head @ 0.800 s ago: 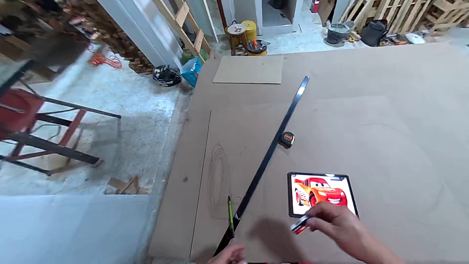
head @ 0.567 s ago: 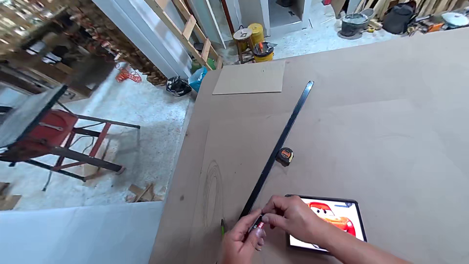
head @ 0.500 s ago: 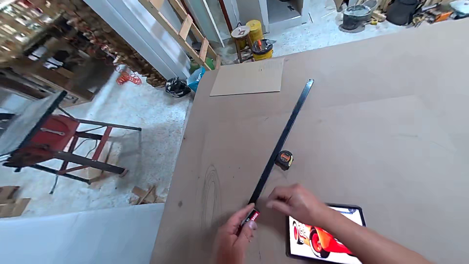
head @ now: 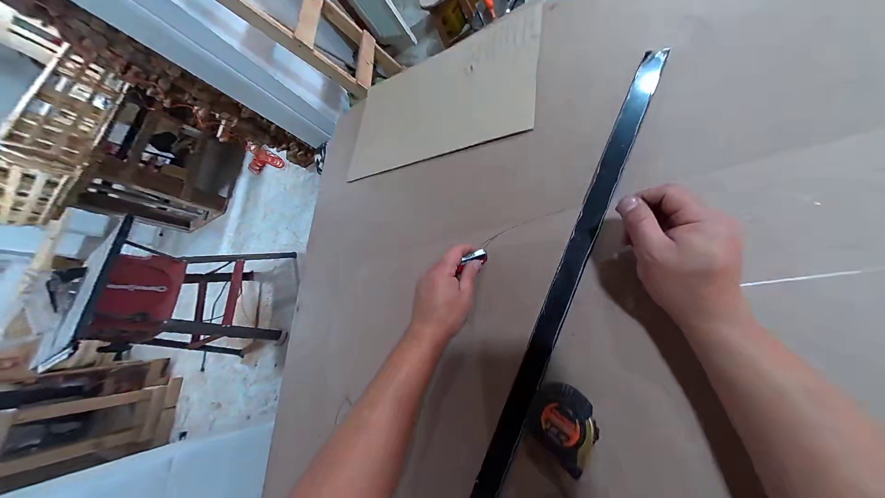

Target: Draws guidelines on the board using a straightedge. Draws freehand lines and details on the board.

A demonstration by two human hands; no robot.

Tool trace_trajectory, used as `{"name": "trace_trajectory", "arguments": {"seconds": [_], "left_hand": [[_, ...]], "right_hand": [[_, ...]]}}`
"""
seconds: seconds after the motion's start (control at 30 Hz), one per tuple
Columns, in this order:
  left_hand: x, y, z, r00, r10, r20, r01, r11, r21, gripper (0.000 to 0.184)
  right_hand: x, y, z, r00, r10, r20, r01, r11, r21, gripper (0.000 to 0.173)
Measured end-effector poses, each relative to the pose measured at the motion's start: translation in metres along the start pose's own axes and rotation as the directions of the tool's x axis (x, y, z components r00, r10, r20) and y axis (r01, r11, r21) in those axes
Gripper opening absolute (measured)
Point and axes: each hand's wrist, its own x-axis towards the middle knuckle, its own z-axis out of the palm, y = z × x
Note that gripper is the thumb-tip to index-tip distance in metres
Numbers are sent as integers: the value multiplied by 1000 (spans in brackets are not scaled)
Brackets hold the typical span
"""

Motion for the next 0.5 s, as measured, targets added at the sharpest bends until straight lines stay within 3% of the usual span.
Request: {"name": "trace_trajectory", "arguments": {"seconds": [0.23,0.5], "left_hand": [[14,-4,-2,951,309,-3,-298,919,257,22],[16,-5,-4,909,416,41,-405,852,330,25]], "right_hand": [[-2,3,-3,1000,-5,-11,5,1000,9,22],[-4,3,-3,1000,-3,-17,4,999,50,20]]}}
